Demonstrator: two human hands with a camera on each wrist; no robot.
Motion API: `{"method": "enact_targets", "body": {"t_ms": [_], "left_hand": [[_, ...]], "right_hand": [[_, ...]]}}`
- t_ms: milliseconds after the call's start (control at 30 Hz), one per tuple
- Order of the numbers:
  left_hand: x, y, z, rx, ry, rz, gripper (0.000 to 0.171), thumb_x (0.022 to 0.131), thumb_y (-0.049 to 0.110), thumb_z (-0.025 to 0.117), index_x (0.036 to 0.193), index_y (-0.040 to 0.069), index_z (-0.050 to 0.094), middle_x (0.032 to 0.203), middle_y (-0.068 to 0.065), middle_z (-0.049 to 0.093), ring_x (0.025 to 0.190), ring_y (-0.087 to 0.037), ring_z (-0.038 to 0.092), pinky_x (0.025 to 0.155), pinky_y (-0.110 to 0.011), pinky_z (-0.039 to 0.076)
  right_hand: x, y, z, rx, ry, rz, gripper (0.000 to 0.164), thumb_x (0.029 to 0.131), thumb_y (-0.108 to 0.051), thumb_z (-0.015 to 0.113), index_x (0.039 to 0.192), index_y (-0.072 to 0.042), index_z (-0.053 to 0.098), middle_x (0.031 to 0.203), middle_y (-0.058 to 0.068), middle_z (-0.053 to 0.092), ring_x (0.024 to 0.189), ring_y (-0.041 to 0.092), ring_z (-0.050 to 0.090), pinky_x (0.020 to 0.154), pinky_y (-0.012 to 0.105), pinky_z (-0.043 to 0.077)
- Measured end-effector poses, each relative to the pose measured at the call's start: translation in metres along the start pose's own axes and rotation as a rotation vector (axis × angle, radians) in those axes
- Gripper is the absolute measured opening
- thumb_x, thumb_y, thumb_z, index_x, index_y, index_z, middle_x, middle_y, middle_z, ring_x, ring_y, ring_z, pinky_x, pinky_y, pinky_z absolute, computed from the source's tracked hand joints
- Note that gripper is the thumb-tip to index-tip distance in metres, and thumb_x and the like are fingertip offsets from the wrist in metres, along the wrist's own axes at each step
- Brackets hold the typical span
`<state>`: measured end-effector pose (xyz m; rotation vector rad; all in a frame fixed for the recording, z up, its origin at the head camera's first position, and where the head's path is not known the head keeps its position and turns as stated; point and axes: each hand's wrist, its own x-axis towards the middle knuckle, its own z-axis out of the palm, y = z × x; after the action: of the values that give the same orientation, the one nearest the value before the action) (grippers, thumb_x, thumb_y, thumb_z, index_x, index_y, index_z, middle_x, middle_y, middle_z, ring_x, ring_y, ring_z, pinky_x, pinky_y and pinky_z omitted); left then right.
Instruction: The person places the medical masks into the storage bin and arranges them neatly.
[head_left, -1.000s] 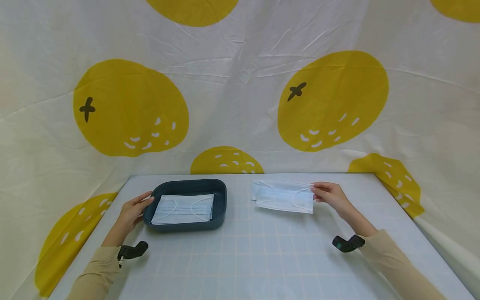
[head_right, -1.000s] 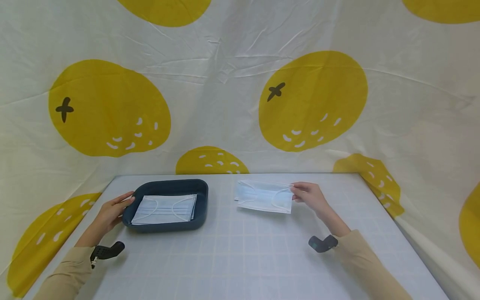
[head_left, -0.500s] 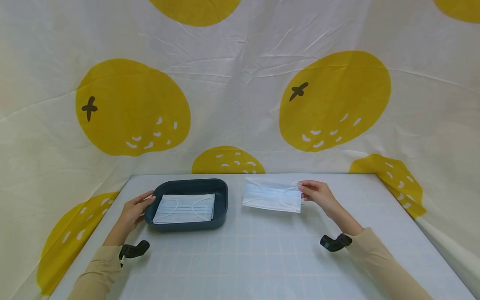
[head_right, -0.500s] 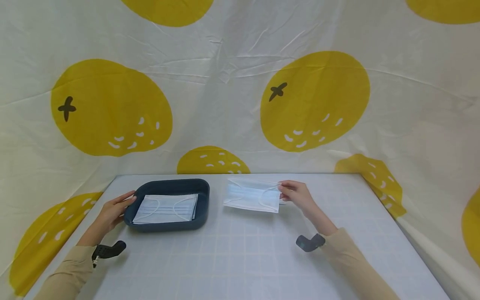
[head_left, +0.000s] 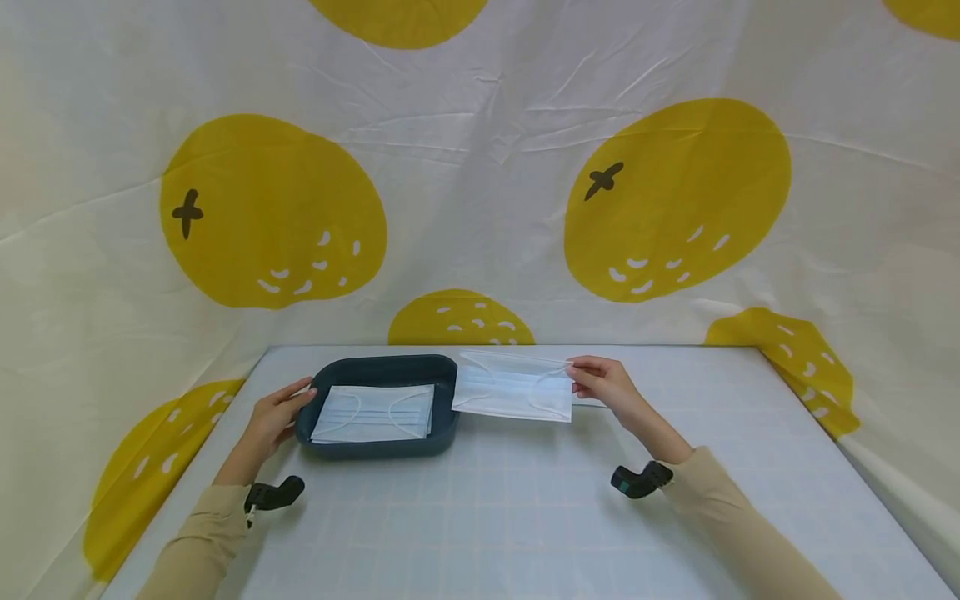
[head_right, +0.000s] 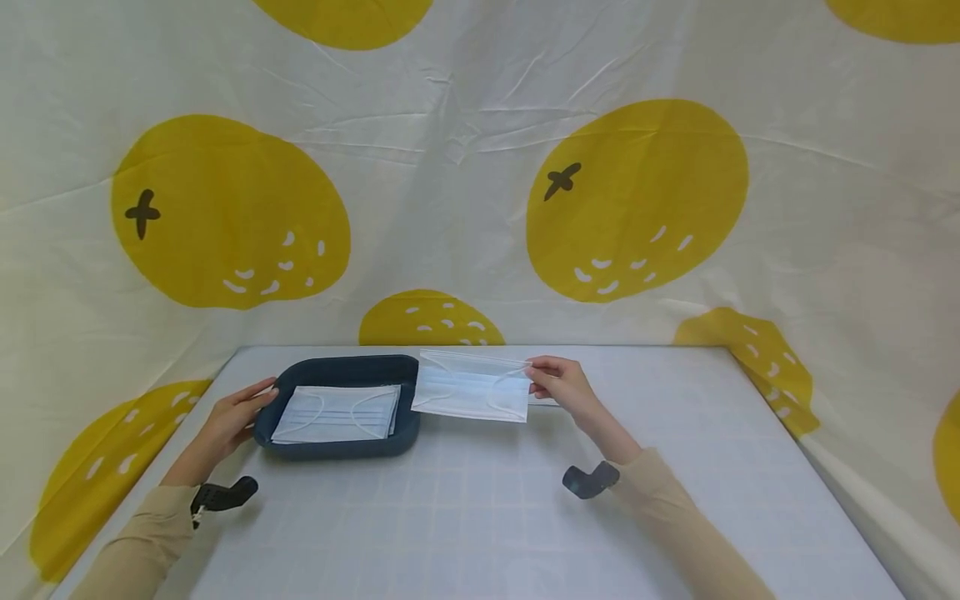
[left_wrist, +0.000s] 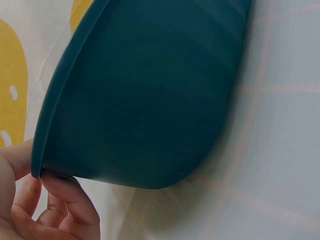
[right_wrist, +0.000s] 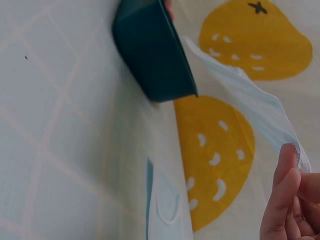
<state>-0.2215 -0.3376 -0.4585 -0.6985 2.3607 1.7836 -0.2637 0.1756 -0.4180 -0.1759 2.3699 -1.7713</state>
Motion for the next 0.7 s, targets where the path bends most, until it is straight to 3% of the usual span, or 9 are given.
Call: {"method": "enact_targets", "body": {"t_ms": [167, 467, 700], "left_hand": [[0.000, -0.001, 0.000, -0.001, 0.002, 0.000, 0.068, 0.093, 0.046, 0.057, 0.150, 0.018, 0.033, 0.154, -0.016, 0.032, 0.114, -0.023, 0.046, 0.074, -0.019, 0.045], [-0.001, 0.002, 0.002, 0.019, 0.003, 0.007, 0.065, 0.095, 0.045, 0.054, 0.150, 0.018, 0.033, 0.154, -0.017, 0.033, 0.116, -0.025, 0.045, 0.082, -0.024, 0.045], [0.000, 0.001, 0.001, 0.024, 0.011, 0.016, 0.064, 0.095, 0.044, 0.054, 0.150, 0.018, 0.033, 0.152, -0.016, 0.036, 0.112, -0.021, 0.047, 0.075, -0.019, 0.046]], "right_hand": [[0.004, -0.008, 0.017, 0.013, -0.012, 0.008, 0.039, 0.096, -0.018, 0.059, 0.126, 0.007, 0.055, 0.085, -0.004, 0.066, 0.070, 0.009, 0.060, 0.068, 0.016, 0.053], [0.012, -0.018, 0.050, 0.053, -0.046, -0.008, 0.035, 0.096, -0.016, 0.058, 0.124, 0.006, 0.057, 0.083, -0.003, 0.066, 0.069, 0.011, 0.060, 0.067, 0.016, 0.053], [0.016, -0.024, 0.079, 0.090, -0.081, 0.002, 0.033, 0.096, -0.015, 0.059, 0.122, 0.005, 0.059, 0.081, -0.003, 0.066, 0.066, 0.010, 0.060, 0.065, 0.016, 0.053]]}}
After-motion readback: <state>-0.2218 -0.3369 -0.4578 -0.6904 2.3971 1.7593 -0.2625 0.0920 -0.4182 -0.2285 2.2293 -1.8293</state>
